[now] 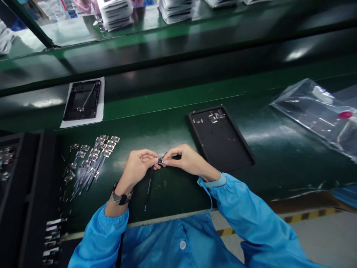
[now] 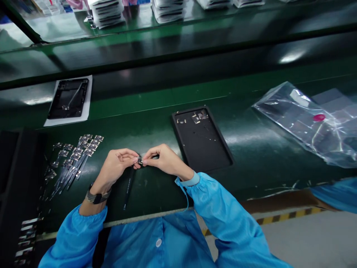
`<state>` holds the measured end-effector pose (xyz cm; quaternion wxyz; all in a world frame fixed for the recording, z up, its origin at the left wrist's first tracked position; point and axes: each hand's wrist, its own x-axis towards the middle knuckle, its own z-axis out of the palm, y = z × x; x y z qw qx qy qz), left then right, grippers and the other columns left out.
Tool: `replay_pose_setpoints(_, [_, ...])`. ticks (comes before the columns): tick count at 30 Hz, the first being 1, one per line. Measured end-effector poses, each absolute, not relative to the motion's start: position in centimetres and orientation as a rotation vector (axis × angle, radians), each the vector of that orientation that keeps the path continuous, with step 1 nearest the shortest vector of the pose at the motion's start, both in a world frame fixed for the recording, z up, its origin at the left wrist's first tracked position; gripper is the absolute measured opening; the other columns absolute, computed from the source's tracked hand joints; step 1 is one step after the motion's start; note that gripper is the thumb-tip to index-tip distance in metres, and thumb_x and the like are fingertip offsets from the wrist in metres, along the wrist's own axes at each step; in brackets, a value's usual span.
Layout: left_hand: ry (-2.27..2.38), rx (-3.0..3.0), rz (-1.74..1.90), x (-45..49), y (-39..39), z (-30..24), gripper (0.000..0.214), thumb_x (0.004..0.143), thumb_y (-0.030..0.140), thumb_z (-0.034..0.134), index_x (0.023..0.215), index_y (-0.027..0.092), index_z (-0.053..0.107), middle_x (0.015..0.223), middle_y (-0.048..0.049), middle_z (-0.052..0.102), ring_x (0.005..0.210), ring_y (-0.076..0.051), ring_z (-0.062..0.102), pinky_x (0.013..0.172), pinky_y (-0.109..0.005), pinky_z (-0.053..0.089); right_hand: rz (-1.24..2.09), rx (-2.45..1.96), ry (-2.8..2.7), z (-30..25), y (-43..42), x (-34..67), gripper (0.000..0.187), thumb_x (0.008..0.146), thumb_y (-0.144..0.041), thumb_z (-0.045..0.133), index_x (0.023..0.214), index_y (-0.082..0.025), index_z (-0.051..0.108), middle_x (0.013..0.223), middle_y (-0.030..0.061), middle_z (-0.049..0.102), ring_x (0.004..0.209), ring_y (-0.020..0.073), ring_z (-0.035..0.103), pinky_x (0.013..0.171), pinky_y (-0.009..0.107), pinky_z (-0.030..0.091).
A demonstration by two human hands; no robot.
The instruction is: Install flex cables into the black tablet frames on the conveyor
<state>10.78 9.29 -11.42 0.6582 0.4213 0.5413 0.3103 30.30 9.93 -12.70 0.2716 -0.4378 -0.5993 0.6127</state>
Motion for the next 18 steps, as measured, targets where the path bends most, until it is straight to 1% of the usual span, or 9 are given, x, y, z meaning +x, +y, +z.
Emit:
replay_pose_setpoints(7, [1.252,0.98,0.703,11.2,9.2,-11.4,0.014,0.066,0.021,0.075,0.075,0.012,0.07,0.063,-0.0082,0.072,0.058,-0.019,0.069,0.061,-0.029,0.056,1.663,-1.186,-1.627,-13.1,9.9,30.4,0.013,0.077,-0.03,0.072,0.078,-0.017,0.075,0.078,0.0035,0.077,0.076,0.0184,0.071,0.073,0.029,0.054])
replay_pose_setpoints(10, [1.294,1.09,0.68,10.4,9.5,-11.1,0.015,0.066,0.025,0.075,0.075,0.013,0.071,0.064,-0.008,0.073,0.062,-0.02,0.07,0.063,-0.03,0.055,1.588,-1.204,-1.685,-12.7,9.8,30.0,0.012,0.078,-0.027,0.07,0.081,-0.016,0.075,0.082,0.0045,0.077,0.08,0.0194,0.071,0.077,0.03,0.053])
replay_pose_setpoints(14, [1.586,1.397,0.707,7.3,10.3,-10.9,0.014,0.068,0.03,0.071,0.074,0.018,0.073,0.074,-0.0073,0.075,0.069,-0.022,0.069,0.066,-0.031,0.053,1.254,-1.25,-1.774,-11.0,10.2,31.1,0.014,0.079,-0.024,0.071,0.091,-0.019,0.076,0.095,0.0049,0.077,0.093,0.021,0.068,0.088,0.033,0.05])
replay_pose_setpoints(16, [1.759,1.571,0.677,5.7,10.9,-11.1,0.014,0.071,0.03,0.067,0.076,0.02,0.074,0.08,-0.007,0.075,0.072,-0.024,0.067,0.069,-0.034,0.051,1.049,-1.329,-1.702,-10.2,10.5,33.0,0.014,0.081,-0.028,0.069,0.09,-0.02,0.075,0.094,0.0048,0.076,0.092,0.0212,0.068,0.086,0.034,0.05])
replay_pose_setpoints(18, [1.855,1.743,0.634,4.3,11.3,-11.4,0.017,0.073,0.029,0.064,0.082,0.021,0.075,0.091,-0.008,0.076,0.081,-0.026,0.066,0.076,-0.037,0.05,0.83,-1.466,-1.57,-9.9,10.6,36.0,0.017,0.082,-0.032,0.066,0.089,-0.019,0.074,0.09,0.0056,0.076,0.084,0.0213,0.067,0.08,0.034,0.05])
